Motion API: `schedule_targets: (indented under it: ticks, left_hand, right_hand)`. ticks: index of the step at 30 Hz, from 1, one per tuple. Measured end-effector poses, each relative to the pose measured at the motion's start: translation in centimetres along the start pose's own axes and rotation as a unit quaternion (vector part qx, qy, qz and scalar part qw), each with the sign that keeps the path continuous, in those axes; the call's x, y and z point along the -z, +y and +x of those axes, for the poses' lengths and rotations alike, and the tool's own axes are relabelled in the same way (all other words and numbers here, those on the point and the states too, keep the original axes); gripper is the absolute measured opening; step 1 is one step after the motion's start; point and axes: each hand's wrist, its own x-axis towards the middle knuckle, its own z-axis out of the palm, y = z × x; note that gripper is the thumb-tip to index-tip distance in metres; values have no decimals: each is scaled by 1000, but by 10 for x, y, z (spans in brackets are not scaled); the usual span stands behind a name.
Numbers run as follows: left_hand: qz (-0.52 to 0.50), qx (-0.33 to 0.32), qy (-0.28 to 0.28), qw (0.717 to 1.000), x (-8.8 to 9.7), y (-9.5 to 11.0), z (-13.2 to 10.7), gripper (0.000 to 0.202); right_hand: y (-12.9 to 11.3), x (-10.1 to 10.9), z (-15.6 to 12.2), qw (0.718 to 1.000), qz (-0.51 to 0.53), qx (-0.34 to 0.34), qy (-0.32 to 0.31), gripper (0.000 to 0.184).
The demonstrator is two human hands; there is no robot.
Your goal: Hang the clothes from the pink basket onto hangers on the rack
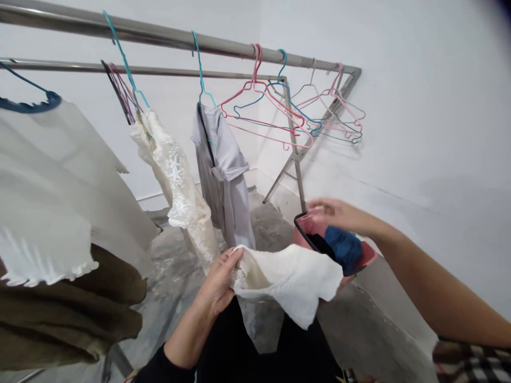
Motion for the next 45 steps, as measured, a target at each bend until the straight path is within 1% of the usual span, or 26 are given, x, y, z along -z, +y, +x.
schedule_targets:
  ticks: [1,2,3,4,5,7,9,12,15,18,19,21,23,25,27,29,31,32,34,36,39,43,45]
  left_hand:
    - [-2,3,-2,1000,-1,-1,-4,37]
    - [-3,6,-2,1000,-3,-2,-7,39]
    - [-4,9,-3,1000,-4,-4,-9,41]
    - [1,10,-6,1000,-4,-6,-11,43]
    - [8,8,-11,1000,-5,-8,-13,45]
    - [23,6,-18,1000,-4,-11,-15,48]
    - [29,7,-16,999,-2,-12,-16,49]
    - [30,1,-8,1000,2,-11,-17,48]
    - [35,-9,-9,999,6,-10,-17,47]
    - [40,-8,-13,999,7,-11,-15,46]
    - [42,-9,-13,999,7,-12,-15,46]
    - [42,-13,-12,999,6,-13,-15,46]
    - [35,-13,-14,999,5,-14,-15,46]
    - [29,-10,-17,999,5,-13,-16,46]
    - [28,-8,-18,999,4,-12,-18,46]
    - [30,-7,-18,999,4,-11,-19,46]
    - [34,-10,-19,999,3,-9,-21,46]
    - [35,-11,-20,999,3,-9,-21,46]
    - [34,-15,-19,999,2,-9,-22,47]
    - [30,-17,-18,999,3,-8,-23,48]
    - [28,-20,-13,999,6,-9,-22,48]
    - [31,-20,-7,999,7,-10,-19,47]
    - [30,-19,-5,999,7,-10,-18,47]
  right_hand:
    - [-11,6,15,994,8,29,104,45]
    - [-24,13,29,978,17,57,198,42]
    - [-37,18,44,961,31,78,264,39]
    - [-50,23,58,951,43,86,294,36]
    - [-62,26,71,948,57,86,302,32]
    - [-83,28,92,956,79,71,275,27]
    - [-99,24,107,963,91,57,248,26]
    - [-116,10,121,967,94,54,232,23]
    - [-130,-6,134,969,104,57,214,26]
    - [-143,-21,145,969,128,63,202,18]
    - [-147,-25,148,970,139,64,189,14]
    - [-155,-32,153,973,174,52,143,14]
    - [-164,-38,154,966,232,28,110,15]
    - [-172,-43,154,950,293,12,105,15]
    - [-179,-47,154,939,328,17,100,18]
    - [-184,-51,154,939,333,40,73,18]
    - [-187,-57,155,944,322,55,48,11]
    - [-188,-60,156,945,319,58,43,11]
    - [-189,-65,156,944,320,62,54,17]
    - [-190,-66,156,939,323,71,93,20]
    - [-189,-63,154,935,316,89,136,16]
    - [-184,-57,141,930,317,137,128,5]
    - [-177,-57,128,926,323,155,118,6]
